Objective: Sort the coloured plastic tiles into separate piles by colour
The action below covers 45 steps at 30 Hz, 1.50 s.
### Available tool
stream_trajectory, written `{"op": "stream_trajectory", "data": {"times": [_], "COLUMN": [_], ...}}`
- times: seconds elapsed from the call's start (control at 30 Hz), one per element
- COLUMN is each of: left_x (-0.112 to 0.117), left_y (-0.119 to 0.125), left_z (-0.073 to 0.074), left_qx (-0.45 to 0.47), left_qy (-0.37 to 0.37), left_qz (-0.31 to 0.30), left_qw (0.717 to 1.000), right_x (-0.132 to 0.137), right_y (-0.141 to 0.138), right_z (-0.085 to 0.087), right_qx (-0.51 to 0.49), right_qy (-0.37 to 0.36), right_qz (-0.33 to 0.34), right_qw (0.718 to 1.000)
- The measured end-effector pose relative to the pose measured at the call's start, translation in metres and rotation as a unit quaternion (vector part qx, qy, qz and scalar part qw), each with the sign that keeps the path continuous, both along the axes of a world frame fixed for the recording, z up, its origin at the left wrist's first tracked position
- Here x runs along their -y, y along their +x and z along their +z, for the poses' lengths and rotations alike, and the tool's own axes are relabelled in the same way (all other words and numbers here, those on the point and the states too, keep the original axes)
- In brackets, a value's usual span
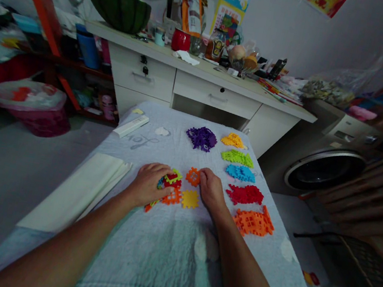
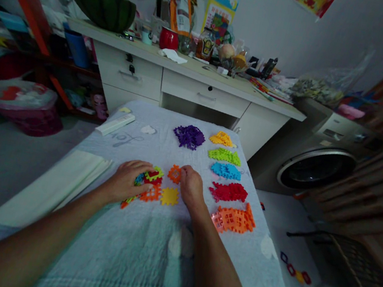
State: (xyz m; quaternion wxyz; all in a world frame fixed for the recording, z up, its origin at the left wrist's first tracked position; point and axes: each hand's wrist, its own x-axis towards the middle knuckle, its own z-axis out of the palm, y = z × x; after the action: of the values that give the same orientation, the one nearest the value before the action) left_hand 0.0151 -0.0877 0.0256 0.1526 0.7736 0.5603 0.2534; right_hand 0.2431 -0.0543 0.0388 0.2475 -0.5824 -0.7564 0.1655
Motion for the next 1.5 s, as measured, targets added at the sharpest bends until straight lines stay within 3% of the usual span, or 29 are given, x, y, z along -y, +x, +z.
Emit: {"op": "stream_trajectory", "data": {"times": [0.13, 0.27, 0.53, 0.9, 1.07, 1.17, 1.3, 1.5], "left_x": [0.000, 0.000, 0.000, -0.001, -0.002, -0.002, -0.001, -0.003], "left_y": [0.001, 0.000, 0.000, -0.001, -0.001, -0.001, 0.000, 0.000], "left_z": [0.001, 0.002, 0.000, -0.001, -0.003, -0.003, -0.001, -0.003], "left_qx": [0.000, 0.000, 0.004, 0.001, -0.012, -0.017, -0.013, -0.003], "left_qy": [-0.005, -0.006, 0.002, 0.004, 0.006, 0.005, 0.002, 0.002], "left_qz": [-0.003, -0.004, -0.010, -0.008, -0.009, -0.007, -0.005, -0.001], "left_qw": [1.000, 1.000, 1.000, 1.000, 1.000, 1.000, 1.000, 1.000], "right_x": [-0.002, -0.003, -0.003, 0.000, -0.004, -0.018, -0.057, -0.129], "right_y": [0.003, 0.006, 0.011, 0.012, 0.017, 0.028, 0.052, 0.093], "right_z": [-0.004, -0.011, -0.015, -0.005, 0.017, 0.035, 0.050, 0.057], "right_qx": [0.004, 0.028, 0.059, 0.054, 0.052, 0.054, 0.072, 0.094], "right_qy": [0.012, 0.054, 0.017, 0.022, 0.019, 0.028, 0.059, 0.061], "right_qz": [-0.024, 0.016, 0.086, 0.090, 0.076, 0.067, 0.030, -0.142], "right_qw": [1.000, 0.998, 0.994, 0.994, 0.996, 0.996, 0.995, 0.984]}}
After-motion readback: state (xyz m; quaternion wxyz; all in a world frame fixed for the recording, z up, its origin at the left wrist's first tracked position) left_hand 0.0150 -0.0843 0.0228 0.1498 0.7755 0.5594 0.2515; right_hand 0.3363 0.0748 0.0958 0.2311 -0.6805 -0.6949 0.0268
